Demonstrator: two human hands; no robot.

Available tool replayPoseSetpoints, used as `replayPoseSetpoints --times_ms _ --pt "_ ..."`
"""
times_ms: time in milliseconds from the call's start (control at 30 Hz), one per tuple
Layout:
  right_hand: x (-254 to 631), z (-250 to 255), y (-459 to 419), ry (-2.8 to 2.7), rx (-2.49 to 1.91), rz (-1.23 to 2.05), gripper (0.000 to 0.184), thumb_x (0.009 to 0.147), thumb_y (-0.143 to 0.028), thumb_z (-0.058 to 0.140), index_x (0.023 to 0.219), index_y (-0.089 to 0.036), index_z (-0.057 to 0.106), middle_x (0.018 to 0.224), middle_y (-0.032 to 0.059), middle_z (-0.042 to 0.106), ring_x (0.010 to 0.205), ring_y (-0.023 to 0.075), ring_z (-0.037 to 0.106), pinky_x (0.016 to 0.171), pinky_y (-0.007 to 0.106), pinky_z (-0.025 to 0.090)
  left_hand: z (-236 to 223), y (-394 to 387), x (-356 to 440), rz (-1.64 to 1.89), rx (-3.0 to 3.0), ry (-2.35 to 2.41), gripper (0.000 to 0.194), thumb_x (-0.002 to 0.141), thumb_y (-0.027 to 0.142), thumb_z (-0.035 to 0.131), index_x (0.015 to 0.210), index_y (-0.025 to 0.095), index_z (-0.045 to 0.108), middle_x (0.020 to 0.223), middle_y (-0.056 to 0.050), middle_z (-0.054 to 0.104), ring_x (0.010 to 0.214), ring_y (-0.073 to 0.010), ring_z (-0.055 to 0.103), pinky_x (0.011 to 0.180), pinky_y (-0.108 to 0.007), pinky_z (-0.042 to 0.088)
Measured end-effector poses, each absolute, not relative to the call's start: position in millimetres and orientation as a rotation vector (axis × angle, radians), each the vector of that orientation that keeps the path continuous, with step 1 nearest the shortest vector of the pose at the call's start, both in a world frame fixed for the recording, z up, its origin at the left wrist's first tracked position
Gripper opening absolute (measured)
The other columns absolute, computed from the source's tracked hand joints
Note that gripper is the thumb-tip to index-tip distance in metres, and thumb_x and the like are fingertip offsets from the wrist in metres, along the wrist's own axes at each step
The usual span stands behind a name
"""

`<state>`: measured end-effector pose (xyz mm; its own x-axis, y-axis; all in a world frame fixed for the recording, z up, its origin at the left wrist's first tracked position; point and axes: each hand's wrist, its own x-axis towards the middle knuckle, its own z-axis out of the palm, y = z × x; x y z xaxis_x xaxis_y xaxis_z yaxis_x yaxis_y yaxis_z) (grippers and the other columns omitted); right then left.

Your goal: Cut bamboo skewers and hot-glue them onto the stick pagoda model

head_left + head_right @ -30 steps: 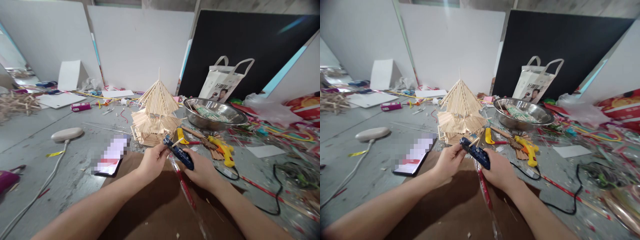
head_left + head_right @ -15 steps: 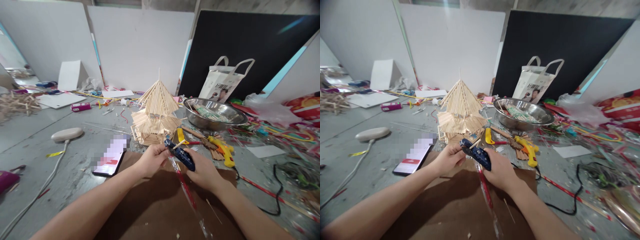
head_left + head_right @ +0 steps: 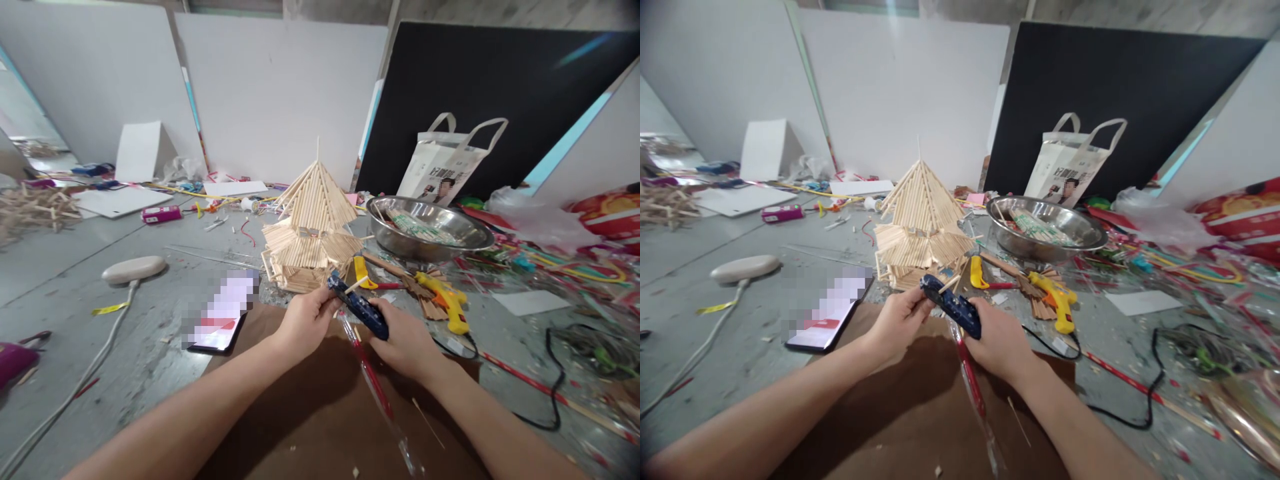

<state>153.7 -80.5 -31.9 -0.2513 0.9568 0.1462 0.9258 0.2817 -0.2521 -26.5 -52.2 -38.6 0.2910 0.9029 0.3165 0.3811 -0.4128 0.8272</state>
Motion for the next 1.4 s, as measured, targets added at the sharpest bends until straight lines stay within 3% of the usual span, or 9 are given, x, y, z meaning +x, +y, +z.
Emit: replayPoseSetpoints --times_ms 133,267,533,867,1067,1267,1400 --pt "154 -33 -80 -2.292 -1.693 0.162 0.041 0.07 -0.027 0.044 0.109 -0.014 0.043 0.101 0.0117 0.06 0.091 0.0269 0.056 0.073 0.037 0.042 -39 -52 -27 1.054 1.937 1.113 0.024 0.079 0.026 0.04 0.059 0.014 0.048 0.05 0.005 0.033 0.05 -0.0067 0.028 0.048 -0.019 0.024" --pt "155 -34 -81 -2.303 -1.677 0.179 0.045 0.068 -0.024 0.044 0.111 -0.012 0.042 0.105 0.0121 0.058 0.094 0.0267 0.055 0.075 0.038 0.042 -35 -49 -29 1.029 1.849 0.966 0.023 0.078 0.028 0.042 0.064 0.013 0.052 0.052 0.004 0.036 0.051 -0.0065 0.031 0.049 -0.019 0.026" --pt "158 -35 -79 -2.32 -1.59 0.138 0.049 0.062 -0.018 0.045 0.11 -0.013 0.043 0.106 0.0126 0.058 0.092 0.0256 0.056 0.075 0.037 0.043 -36 -45 -33 0.819 1.509 0.688 0.037 0.074 0.048 0.046 0.064 0.013 0.049 0.04 0.008 0.029 0.036 -0.0025 0.022 0.037 -0.018 0.015" --pt "157 -40 -80 -2.317 -1.633 0.166 0.036 0.071 -0.027 0.046 0.106 -0.016 0.044 0.09 0.0073 0.063 0.081 0.0231 0.06 0.067 0.032 0.043 -37 -42 -36 0.767 1.453 0.634 0.036 0.074 0.047 0.049 0.072 0.011 0.053 0.038 0.008 0.033 0.034 -0.0023 0.026 0.037 -0.019 0.015" --pt "156 -39 -80 -2.299 -1.686 0.195 0.035 0.071 -0.026 0.046 0.104 -0.015 0.045 0.09 0.0092 0.063 0.081 0.0248 0.06 0.068 0.035 0.043 -38 -44 -32 0.841 1.581 0.775 0.03 0.078 0.041 0.044 0.07 0.012 0.052 0.041 0.007 0.034 0.037 -0.0037 0.03 0.039 -0.018 0.021" --pt "162 -33 -75 -2.35 -1.488 0.268 0.053 0.064 -0.016 0.046 0.116 -0.014 0.038 0.11 0.0121 0.055 0.098 0.0238 0.053 0.081 0.037 0.04 -35 -46 -32 0.849 1.625 0.75 0.029 0.077 0.039 0.045 0.064 0.014 0.048 0.042 0.007 0.034 0.039 -0.0037 0.029 0.04 -0.018 0.021" --pt "168 -33 -72 -2.381 -1.331 0.337 0.061 0.059 -0.011 0.046 0.118 -0.019 0.036 0.111 0.0094 0.054 0.101 0.0224 0.05 0.083 0.038 0.039 -32 -47 -35 0.729 1.445 0.589 0.031 0.075 0.042 0.048 0.06 0.015 0.045 0.039 0.008 0.032 0.035 -0.0027 0.024 0.037 -0.018 0.016"
